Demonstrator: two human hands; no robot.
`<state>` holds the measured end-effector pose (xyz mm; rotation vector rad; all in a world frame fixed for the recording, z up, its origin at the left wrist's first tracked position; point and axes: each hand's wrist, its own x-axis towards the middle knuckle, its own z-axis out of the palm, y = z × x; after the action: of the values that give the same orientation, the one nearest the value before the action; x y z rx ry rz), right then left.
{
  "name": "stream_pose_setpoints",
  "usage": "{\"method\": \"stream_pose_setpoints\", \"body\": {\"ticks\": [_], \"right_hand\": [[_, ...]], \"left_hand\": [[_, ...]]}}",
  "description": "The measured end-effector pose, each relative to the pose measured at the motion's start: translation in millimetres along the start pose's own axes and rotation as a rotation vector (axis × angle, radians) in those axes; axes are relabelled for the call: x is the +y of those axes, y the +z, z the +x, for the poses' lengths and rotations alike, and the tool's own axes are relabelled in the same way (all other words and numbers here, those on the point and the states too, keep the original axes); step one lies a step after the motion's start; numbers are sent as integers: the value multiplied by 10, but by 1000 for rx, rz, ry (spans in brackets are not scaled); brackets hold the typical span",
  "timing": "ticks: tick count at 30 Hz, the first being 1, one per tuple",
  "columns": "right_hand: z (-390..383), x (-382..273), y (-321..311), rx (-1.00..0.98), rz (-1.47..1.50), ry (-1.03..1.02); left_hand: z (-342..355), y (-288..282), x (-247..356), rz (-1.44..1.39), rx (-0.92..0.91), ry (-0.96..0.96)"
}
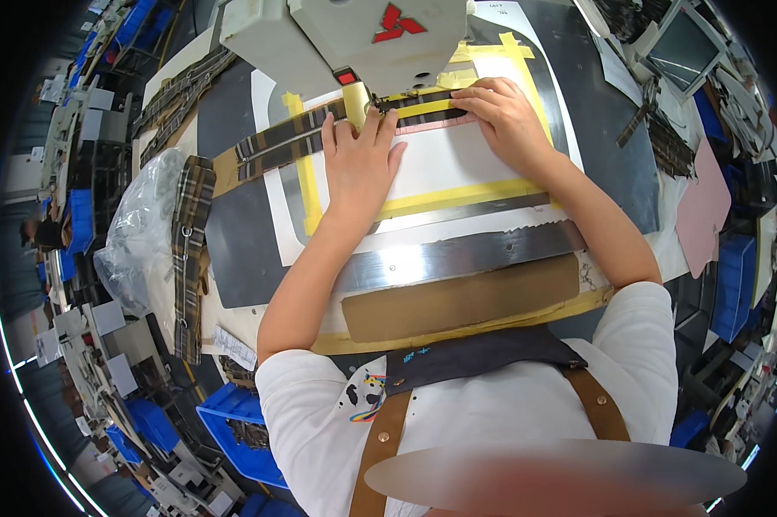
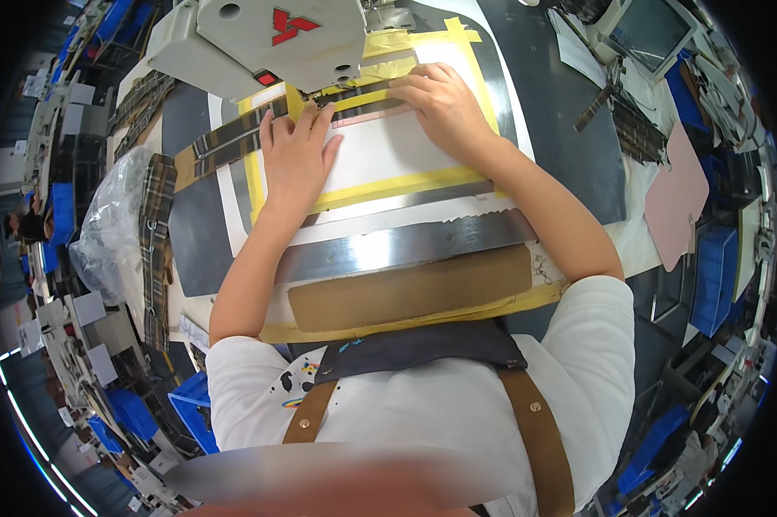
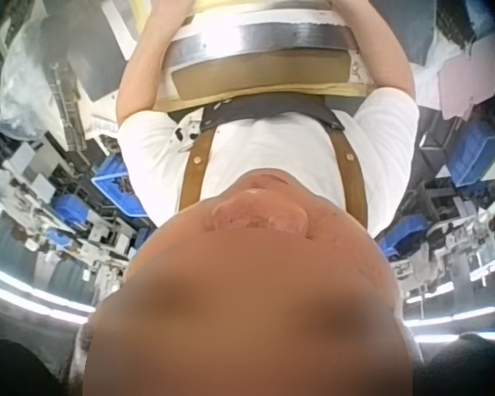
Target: The person sews metal rings onto plaid straps using an industrial sewing machine and thread.
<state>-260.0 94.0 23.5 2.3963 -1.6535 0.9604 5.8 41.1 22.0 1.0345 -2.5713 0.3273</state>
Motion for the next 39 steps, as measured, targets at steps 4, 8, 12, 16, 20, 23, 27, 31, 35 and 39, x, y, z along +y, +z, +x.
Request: {"method": "stream_pose_setpoints", "body": {"ticks": [4, 8, 12, 16, 20, 23, 27, 31, 35, 39], "right_hand": [[-10, 3, 38, -19, 23, 36], [-2, 5, 37, -23, -35, -29], [16, -46, -14, -67, -93, -40], [24, -42, -17, -91, -141, -53], [21, -61, 4, -94, -153, -67], [20, -77, 22, -90, -155, -64], [23, -85, 50, -83, -137, -74], [16, -96, 101, -90, -109, -70], [31, -124, 118, -87, -115, -98], [69, -164, 126, -97, -115, -118]], "left_hand": [[-6, -6, -12, 34, -2, -13], [-25, -4, -6, 52, 8, -24], [-44, 11, -35, 65, 39, -21], [-46, -3, -67, 62, 58, -2], [-61, 13, -93, 46, 78, 4], [-83, 19, -102, 74, 51, -21], [-100, 20, -117, 77, 57, -33], [-123, 11, -165, 50, 59, -35], [-144, 2, -196, 69, 42, -36], [-166, 4, -234, 60, 53, -31]]}}
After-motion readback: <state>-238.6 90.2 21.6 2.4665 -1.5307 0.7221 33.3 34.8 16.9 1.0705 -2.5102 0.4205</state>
